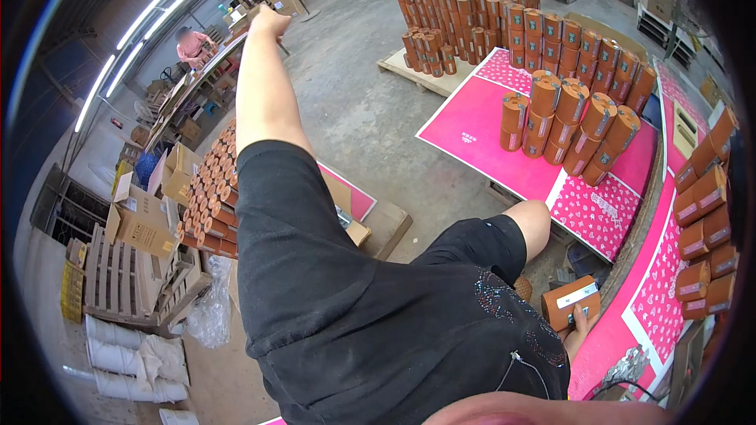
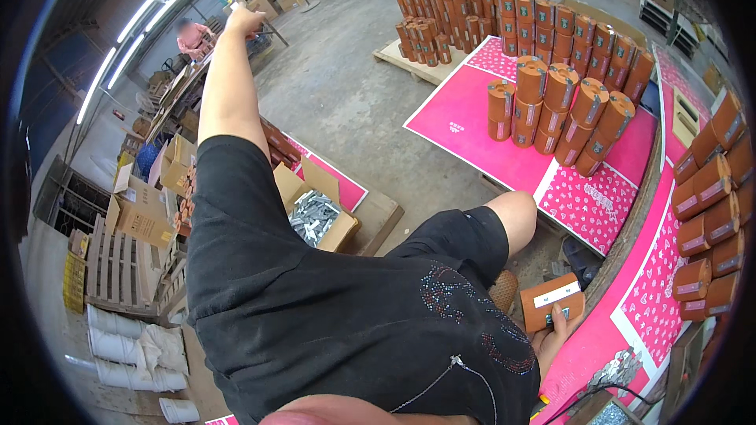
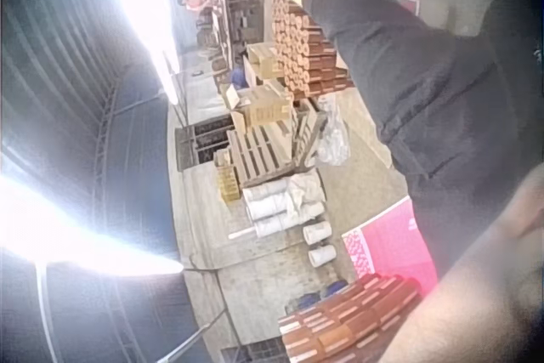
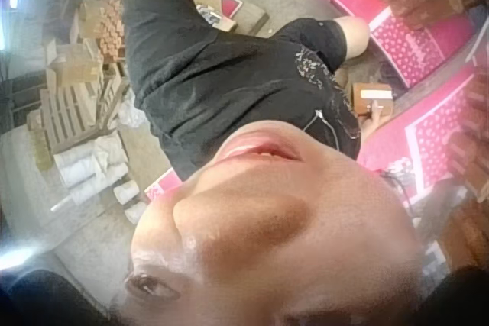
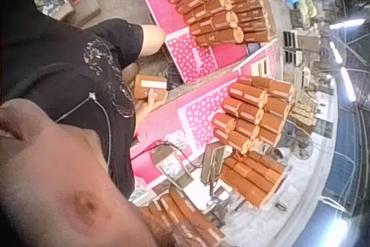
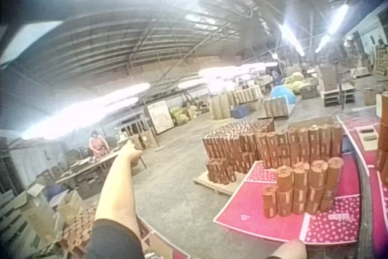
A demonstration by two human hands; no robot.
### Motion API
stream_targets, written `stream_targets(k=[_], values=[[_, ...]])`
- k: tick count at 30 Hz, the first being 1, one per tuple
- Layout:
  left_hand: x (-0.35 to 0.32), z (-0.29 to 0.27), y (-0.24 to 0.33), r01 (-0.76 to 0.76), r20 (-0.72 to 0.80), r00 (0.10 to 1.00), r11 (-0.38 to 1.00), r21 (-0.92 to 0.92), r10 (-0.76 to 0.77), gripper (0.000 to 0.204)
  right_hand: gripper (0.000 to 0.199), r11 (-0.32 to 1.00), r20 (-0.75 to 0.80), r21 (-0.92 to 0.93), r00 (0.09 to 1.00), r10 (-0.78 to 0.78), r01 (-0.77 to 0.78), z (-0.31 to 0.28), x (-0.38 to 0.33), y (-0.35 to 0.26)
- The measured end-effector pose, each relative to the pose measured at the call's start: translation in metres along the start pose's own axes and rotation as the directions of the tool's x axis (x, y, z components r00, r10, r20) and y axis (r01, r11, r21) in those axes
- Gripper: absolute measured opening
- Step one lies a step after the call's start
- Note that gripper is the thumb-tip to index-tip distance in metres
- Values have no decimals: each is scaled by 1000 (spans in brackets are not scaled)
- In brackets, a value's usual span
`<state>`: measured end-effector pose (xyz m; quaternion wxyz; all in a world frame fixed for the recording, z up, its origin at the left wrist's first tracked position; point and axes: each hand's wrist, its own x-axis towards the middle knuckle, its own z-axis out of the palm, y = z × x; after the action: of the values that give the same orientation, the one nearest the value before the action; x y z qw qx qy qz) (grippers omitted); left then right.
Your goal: Assembling small wooden cylinders with screws and applying adhesive labels in a manufacturing setting.
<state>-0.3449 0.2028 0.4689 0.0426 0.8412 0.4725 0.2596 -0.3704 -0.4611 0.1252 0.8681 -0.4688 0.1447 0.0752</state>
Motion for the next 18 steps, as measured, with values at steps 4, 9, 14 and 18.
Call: stream_targets(k=[4, 9, 14, 18], values=[[-40, 57, 15, -210, 219, 954, 978, 15, 202, 69, 59, 1000, -6, 10, 1000, 12, -12, 10, -6, -7], [-135, 158, 35, -547, 499, 731, 837, 21, 465, 75, 58, 1000, 3, 22, 1000, -18, 18, 4, -2, -2], [-243, 203, 38, -563, 764, 448, 811, -162, 464, 76, 58, 1000, 0, 5, 1000, 14, -14, 12, -7, -10], [-301, 257, 2, -545, 797, 287, 775, -320, 531, 75, 58, 1000, -15, 0, 1000, 6, -6, 10, -6, -7]])
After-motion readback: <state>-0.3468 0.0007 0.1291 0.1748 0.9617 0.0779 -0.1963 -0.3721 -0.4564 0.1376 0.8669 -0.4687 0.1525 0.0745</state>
